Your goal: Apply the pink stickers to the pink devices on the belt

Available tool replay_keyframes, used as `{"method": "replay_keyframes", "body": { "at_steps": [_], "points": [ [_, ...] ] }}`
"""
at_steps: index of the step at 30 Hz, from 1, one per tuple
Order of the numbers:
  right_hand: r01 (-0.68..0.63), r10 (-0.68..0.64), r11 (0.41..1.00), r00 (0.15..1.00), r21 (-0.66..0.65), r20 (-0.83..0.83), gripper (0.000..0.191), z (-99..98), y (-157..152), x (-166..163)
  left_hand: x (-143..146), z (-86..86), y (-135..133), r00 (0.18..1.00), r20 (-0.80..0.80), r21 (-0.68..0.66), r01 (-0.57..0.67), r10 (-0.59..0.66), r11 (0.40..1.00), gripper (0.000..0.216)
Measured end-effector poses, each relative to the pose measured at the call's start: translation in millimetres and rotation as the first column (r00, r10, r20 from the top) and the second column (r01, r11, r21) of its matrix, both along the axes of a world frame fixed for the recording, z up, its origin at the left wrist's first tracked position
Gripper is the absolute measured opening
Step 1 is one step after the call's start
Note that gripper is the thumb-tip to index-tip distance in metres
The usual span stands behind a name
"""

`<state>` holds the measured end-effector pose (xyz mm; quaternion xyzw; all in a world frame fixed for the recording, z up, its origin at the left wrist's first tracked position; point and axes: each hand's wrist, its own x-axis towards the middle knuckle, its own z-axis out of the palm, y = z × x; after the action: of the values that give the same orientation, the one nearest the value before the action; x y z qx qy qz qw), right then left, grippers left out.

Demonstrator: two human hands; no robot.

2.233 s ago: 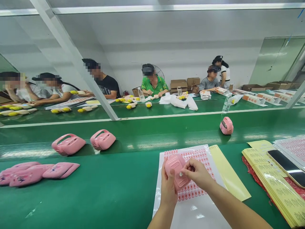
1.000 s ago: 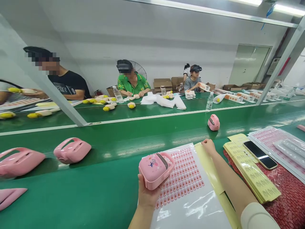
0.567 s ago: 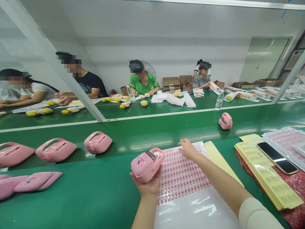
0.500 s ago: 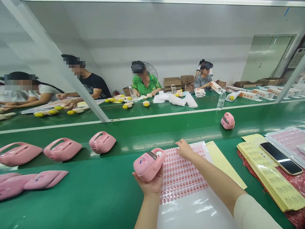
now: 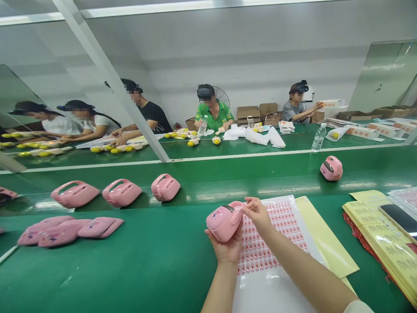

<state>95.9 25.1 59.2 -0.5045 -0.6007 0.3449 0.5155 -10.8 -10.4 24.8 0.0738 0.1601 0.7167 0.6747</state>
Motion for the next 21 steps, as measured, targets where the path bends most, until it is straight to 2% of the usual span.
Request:
{"method": "replay_keyframes", "body": {
  "at_steps": [2,9,21],
  "points": [
    [-0.014,0.02,0.999,0.992,0.047,-0.127,0.011,1.1,-14.8,-9.6,2.8,0.3,-1.3,0.999,0.033,0.011,-0.004,0.004,1.0,0.067],
    [0.052,-0.033,0.994,0.981,0.099,-0.191,0.013,-8.0,-27.6,-19.4,10.6,-1.5,-4.4,0.992,0.127,-0.044,0.026,-0.02,0.999,0.054],
    [0.126,-0.1,0.989,0.958,0.081,-0.269,0.015,-9.4,-34.4,-25.9,14.6,1.1,-8.9,0.986,0.149,-0.088,0.088,-0.074,0.992,0.064]
  ]
}}
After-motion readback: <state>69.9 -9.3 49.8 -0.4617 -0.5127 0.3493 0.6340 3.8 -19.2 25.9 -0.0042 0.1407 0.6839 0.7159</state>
